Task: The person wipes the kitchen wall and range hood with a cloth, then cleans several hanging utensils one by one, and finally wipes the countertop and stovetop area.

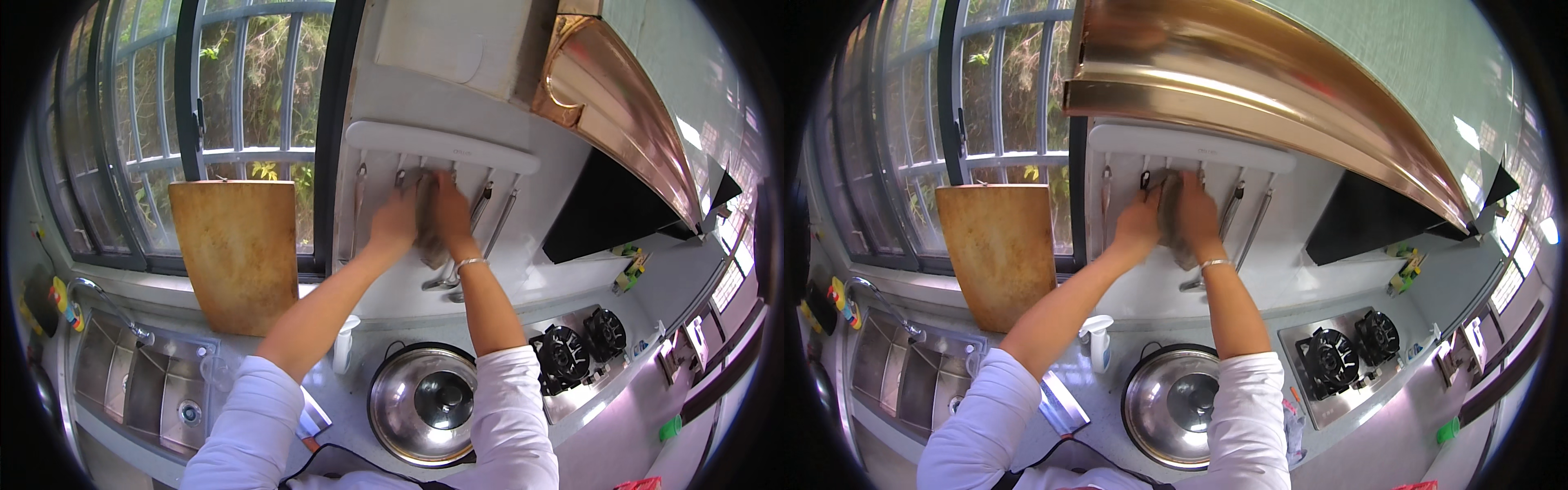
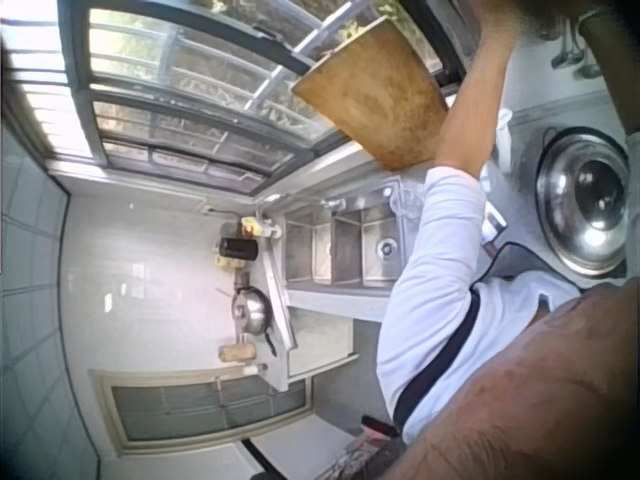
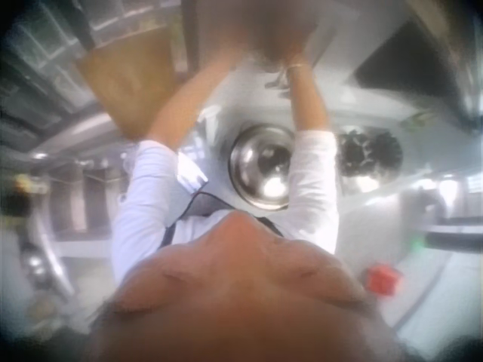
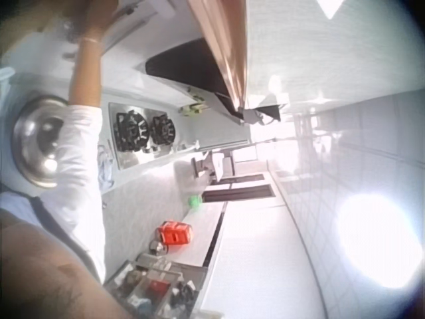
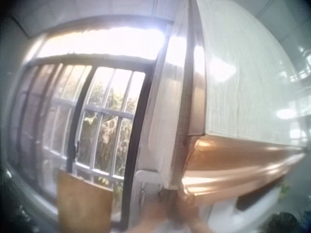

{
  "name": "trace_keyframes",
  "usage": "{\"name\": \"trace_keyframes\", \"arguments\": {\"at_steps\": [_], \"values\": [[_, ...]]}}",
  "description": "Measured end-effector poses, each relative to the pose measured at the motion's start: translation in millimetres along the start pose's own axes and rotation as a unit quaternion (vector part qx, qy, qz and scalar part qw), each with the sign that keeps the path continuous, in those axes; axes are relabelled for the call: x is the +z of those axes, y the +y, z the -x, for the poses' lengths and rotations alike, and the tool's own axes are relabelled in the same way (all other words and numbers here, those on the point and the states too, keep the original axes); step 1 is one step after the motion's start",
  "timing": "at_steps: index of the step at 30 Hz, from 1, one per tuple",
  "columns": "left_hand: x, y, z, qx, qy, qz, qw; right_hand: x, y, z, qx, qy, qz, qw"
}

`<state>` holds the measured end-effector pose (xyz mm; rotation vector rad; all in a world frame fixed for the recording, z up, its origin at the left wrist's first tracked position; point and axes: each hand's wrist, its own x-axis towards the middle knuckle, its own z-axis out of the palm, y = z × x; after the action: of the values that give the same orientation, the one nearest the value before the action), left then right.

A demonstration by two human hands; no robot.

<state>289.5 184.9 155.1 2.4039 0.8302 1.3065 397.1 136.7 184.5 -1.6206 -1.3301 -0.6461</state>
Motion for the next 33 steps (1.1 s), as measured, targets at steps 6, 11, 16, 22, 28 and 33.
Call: {"name": "trace_keyframes", "arguments": {"at_steps": [6, 11, 16, 22, 28, 33], "values": [[-19.1, 37.9, 11.7, -0.002, -0.024, 0.243, 0.97, 12.2, 17.4, 7.6, 0.056, -0.005, -0.106, 0.993], [-23.6, -2.8, 19.5, 0.031, -0.004, 0.267, 0.963, -1.3, 6.1, -0.5, 0.019, -0.014, -0.111, 0.994], [38.1, -11.9, 24.9, -0.045, 0.017, 0.206, 0.977, -4.3, -8.5, -16.5, -0.12, 0.016, -0.113, 0.986], [3.2, 2.9, 11.7, 0.022, 0.112, 0.228, 0.967, 30.9, 15.8, 27.2, 0.127, 0.013, -0.138, 0.982], [24.7, -9.1, 10.3, -0.005, 0.039, 0.174, 0.984, 10.8, 1.9, 29.0, 0.103, 0.013, -0.069, 0.992], [56.7, 0.2, 40.8, -0.03, -0.003, 0.231, 0.973, -10.9, 4.1, 1.0, -0.025, 0.063, -0.112, 0.991]]}}
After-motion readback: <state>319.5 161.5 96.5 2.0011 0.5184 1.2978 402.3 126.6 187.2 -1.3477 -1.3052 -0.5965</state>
